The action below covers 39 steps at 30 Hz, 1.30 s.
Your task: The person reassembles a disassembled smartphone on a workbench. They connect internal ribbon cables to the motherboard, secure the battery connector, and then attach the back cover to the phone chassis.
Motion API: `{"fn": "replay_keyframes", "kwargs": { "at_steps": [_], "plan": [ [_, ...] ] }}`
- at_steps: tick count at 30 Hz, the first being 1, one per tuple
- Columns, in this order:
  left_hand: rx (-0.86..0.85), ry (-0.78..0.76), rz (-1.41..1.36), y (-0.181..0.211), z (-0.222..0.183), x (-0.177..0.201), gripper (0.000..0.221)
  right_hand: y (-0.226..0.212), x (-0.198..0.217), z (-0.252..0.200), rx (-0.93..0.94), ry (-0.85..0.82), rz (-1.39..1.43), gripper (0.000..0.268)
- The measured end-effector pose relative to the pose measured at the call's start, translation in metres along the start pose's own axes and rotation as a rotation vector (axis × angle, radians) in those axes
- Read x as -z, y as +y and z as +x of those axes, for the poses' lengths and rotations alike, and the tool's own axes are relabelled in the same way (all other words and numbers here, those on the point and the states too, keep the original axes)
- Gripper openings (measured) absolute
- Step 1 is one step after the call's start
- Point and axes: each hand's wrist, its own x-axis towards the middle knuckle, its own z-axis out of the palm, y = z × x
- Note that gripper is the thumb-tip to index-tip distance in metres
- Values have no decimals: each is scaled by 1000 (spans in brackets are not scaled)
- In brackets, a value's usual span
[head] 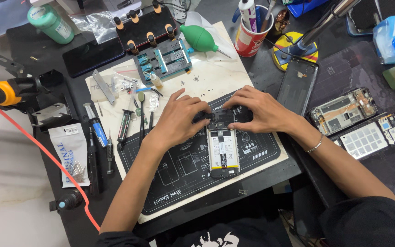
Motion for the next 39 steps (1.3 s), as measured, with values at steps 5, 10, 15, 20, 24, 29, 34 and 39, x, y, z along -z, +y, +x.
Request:
{"fn": "replay_keyframes", "kwargs": {
  "at_steps": [5, 10, 15, 20, 24, 29, 34, 39],
  "plan": [
    [10, -21, -29, 2, -1, 3, 24, 0, -3, 0, 20, 8, -4, 44],
    [16, -29, -46, 6, 0, 7, 33, 0, 2, 2, 24, 9, 46, 49],
    [38, -40, -26, 7, -1, 7, 28, 3, 4, 2, -9, -5, 135, 41],
    [12, -21, 30, 9, -2, 0, 29, 5, 1, 1, -19, 4, 113, 37],
    [26, -14, 45, 10, -2, -3, 26, 7, 0, 0, 19, 4, 89, 32],
    [24, -25, 72, 16, -3, -2, 35, 5, 1, -1, 47, 5, 90, 30],
    [-3, 23, 57, 14, -4, -1, 36, 2, 2, 1, 16, -13, 60, 39],
    [-8, 15, 4, 11, -4, 1, 34, 3, -1, 0, 70, -25, 50, 44]
  ]
}}
